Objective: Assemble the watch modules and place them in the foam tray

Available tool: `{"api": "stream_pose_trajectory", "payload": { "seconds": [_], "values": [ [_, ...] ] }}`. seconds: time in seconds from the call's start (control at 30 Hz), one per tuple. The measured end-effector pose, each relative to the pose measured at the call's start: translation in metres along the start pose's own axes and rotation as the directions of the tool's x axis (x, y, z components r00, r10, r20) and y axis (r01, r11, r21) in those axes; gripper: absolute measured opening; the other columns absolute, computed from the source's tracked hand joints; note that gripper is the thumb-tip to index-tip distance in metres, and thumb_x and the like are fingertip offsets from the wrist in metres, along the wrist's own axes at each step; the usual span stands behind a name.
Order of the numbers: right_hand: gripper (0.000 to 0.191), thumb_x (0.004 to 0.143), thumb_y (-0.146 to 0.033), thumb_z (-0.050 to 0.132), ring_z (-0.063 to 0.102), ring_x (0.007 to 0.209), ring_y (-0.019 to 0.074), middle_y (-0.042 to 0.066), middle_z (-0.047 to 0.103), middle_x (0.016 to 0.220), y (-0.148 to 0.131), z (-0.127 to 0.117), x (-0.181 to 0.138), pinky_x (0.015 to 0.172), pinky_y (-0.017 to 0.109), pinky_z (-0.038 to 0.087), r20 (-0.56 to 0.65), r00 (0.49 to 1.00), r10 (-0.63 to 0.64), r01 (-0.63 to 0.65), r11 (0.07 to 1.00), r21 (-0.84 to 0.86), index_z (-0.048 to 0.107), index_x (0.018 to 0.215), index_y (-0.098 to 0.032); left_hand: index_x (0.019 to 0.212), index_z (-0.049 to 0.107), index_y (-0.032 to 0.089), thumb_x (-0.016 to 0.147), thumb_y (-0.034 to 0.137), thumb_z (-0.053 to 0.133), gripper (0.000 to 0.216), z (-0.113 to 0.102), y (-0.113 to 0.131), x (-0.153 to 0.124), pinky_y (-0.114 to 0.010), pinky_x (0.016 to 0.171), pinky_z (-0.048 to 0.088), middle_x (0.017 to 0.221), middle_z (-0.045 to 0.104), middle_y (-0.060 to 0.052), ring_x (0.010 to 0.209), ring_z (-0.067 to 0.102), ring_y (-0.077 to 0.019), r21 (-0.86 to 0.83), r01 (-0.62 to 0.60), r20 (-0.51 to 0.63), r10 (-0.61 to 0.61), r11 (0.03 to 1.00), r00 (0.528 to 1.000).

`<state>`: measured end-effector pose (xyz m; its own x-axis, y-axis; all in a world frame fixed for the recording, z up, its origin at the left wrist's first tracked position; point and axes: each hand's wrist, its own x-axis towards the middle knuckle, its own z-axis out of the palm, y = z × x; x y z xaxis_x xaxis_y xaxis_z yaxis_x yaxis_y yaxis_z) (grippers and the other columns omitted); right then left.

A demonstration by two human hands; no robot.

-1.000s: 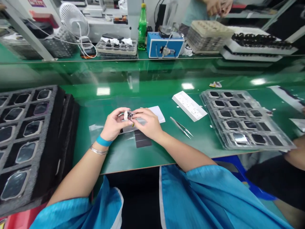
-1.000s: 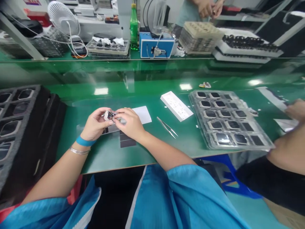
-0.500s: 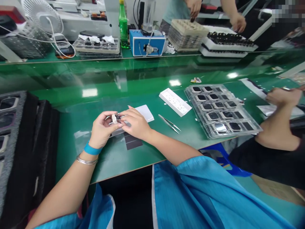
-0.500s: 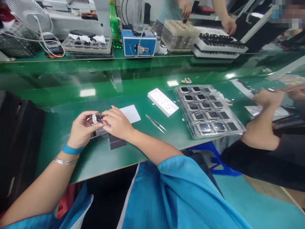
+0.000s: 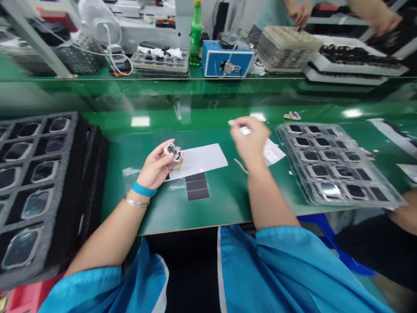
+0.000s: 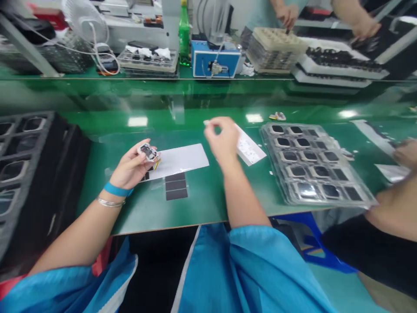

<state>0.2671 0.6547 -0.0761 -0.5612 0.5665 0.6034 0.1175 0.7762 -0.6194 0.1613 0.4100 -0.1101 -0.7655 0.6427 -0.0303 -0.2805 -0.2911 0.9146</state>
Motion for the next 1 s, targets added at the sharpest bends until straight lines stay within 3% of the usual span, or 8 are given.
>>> {"api": "stream_pose_trajectory", "payload": {
  "seconds": [0.1, 0.17, 0.3, 0.4, 0.47, 0.57, 0.73, 1.0],
  "values": [
    [0.023, 0.076, -0.008, 0.054, 0.067, 0.092, 0.0224, 0.011, 0.072, 0.094, 0.032, -0.031, 0.024, 0.093, 0.039, 0.049, -0.058, 0.931, 0.361, -0.361, 0.883, -0.299, 0.070, 0.091, -0.015, 0.117, 0.058, 0.024, 0.059, 0.036, 0.087, 0.066, -0.003, 0.003, 0.001, -0.036, 0.084, 0.058, 0.101, 0.070, -0.004, 0.092, 0.070, -0.0212, -0.067, 0.020, 0.022, -0.018, 0.998, 1.000],
    [0.024, 0.075, -0.005, 0.051, 0.067, 0.098, 0.0293, 0.018, 0.072, 0.094, 0.046, -0.042, 0.032, 0.098, 0.046, 0.045, -0.050, 0.895, 0.443, -0.430, 0.829, -0.358, 0.072, 0.085, -0.012, 0.117, 0.056, 0.025, 0.058, 0.037, 0.087, 0.068, -0.004, 0.005, 0.001, -0.035, 0.082, 0.058, 0.099, 0.070, -0.003, 0.093, 0.070, -0.0219, -0.077, 0.025, 0.039, -0.022, 0.997, 0.999],
    [0.026, 0.081, -0.007, 0.048, 0.065, 0.105, 0.0276, 0.018, 0.072, 0.103, 0.032, -0.026, 0.023, 0.102, 0.045, 0.044, 0.007, 0.935, 0.355, -0.347, 0.917, -0.196, 0.072, 0.090, -0.011, 0.114, 0.051, 0.026, 0.058, 0.040, 0.087, 0.068, -0.002, 0.008, -0.001, -0.036, 0.083, 0.057, 0.100, 0.069, -0.003, 0.097, 0.069, -0.0240, -0.057, 0.021, 0.064, -0.018, 0.998, 0.998],
    [0.015, 0.085, -0.021, 0.058, 0.069, 0.093, 0.0177, 0.006, 0.074, 0.097, -0.006, 0.009, -0.006, 0.089, 0.033, 0.054, 0.238, 0.952, 0.191, -0.214, 0.974, 0.076, 0.071, 0.091, -0.019, 0.112, 0.050, 0.025, 0.059, 0.036, 0.087, 0.066, -0.001, 0.008, -0.002, -0.038, 0.085, 0.056, 0.100, 0.069, -0.003, 0.096, 0.069, -0.0237, -0.061, 0.020, 0.091, -0.015, 0.998, 0.996],
    [0.011, 0.082, -0.028, 0.065, 0.069, 0.088, 0.0170, 0.002, 0.074, 0.093, -0.032, 0.031, -0.031, 0.086, 0.034, 0.056, 0.397, 0.916, 0.049, -0.184, 0.934, 0.307, 0.070, 0.089, -0.021, 0.110, 0.051, 0.023, 0.058, 0.031, 0.088, 0.064, -0.001, 0.007, -0.003, -0.034, 0.082, 0.055, 0.097, 0.069, -0.002, 0.090, 0.070, -0.0208, -0.069, 0.026, 0.117, -0.018, 0.997, 0.993],
    [0.015, 0.079, -0.034, 0.069, 0.068, 0.087, 0.0171, 0.002, 0.072, 0.093, -0.058, 0.052, -0.060, 0.086, 0.035, 0.055, 0.465, 0.884, -0.049, -0.268, 0.762, 0.589, 0.067, 0.089, -0.022, 0.106, 0.053, 0.022, 0.057, 0.025, 0.089, 0.061, 0.001, 0.006, -0.003, -0.025, 0.073, 0.054, 0.091, 0.069, 0.000, 0.078, 0.068, -0.0143, -0.093, 0.041, 0.150, -0.027, 0.995, 0.988],
    [0.028, 0.071, -0.042, 0.078, 0.065, 0.085, 0.0143, -0.001, 0.068, 0.087, -0.062, 0.058, -0.075, 0.082, 0.030, 0.054, 0.539, 0.839, 0.083, -0.498, 0.516, 0.696, 0.063, 0.081, -0.022, 0.102, 0.056, 0.021, 0.050, 0.023, 0.092, 0.064, 0.009, 0.005, -0.007, -0.021, 0.069, 0.051, 0.086, 0.068, 0.002, 0.072, 0.065, -0.0109, -0.142, 0.032, 0.130, -0.013, 0.989, 0.991],
    [0.046, 0.038, -0.038, 0.094, 0.062, 0.076, 0.0124, -0.001, 0.065, 0.078, -0.059, 0.069, -0.072, 0.076, 0.029, 0.052, 0.601, 0.723, 0.342, -0.690, 0.313, 0.652, 0.063, 0.068, -0.021, 0.099, 0.059, 0.015, 0.045, 0.022, 0.091, 0.064, 0.011, -0.009, 0.001, -0.036, 0.086, 0.046, 0.085, 0.064, -0.001, 0.076, 0.062, -0.0122, -0.177, 0.047, 0.105, -0.029, 0.983, 0.994]
  ]
}}
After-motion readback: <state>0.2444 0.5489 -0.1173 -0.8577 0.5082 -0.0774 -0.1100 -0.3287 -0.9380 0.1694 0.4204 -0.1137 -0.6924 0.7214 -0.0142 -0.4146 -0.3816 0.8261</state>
